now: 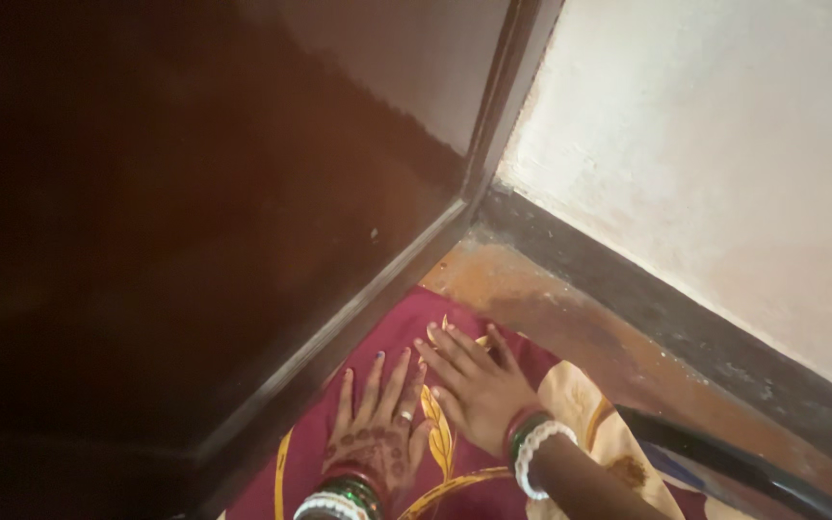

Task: The person spreads a patterned bedspread across the surface of a bed, smoothing the fabric and tucking the edges against the wall and bed frame by hand.

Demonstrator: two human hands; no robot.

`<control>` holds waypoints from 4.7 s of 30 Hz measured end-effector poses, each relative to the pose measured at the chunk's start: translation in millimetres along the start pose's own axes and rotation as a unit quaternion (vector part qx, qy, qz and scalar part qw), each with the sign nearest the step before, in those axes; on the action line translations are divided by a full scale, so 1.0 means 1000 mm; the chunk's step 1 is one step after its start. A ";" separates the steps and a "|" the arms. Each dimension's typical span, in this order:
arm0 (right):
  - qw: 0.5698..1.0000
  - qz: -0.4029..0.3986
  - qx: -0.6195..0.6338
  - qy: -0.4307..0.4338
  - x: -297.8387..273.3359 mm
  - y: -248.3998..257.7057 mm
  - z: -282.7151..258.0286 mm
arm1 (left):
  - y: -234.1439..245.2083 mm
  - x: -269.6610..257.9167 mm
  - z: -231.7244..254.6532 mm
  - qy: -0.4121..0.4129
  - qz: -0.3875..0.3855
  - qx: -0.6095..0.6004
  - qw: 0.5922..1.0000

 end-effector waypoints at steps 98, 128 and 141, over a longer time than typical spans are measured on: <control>0.932 0.100 0.059 -0.344 -0.243 0.078 -0.002 | 0.011 0.029 0.153 -0.176 0.164 0.038 0.970; 0.804 -0.011 -0.061 -0.591 -0.411 0.125 0.045 | -0.025 -0.014 0.200 -0.249 -0.047 0.053 0.966; 0.724 -0.162 -0.087 -0.665 -0.547 0.192 0.105 | -0.012 -0.030 0.327 -0.233 -0.192 -0.051 0.952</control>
Point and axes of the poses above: each hand's wrist, its own x-axis towards the middle knuckle, its own y-axis out of the back of the hand, z = x × y, the point moved 3 cm from there along x, towards the middle knuckle, and after that the axes turned 5 degrees about z, right-handed, at the moved point
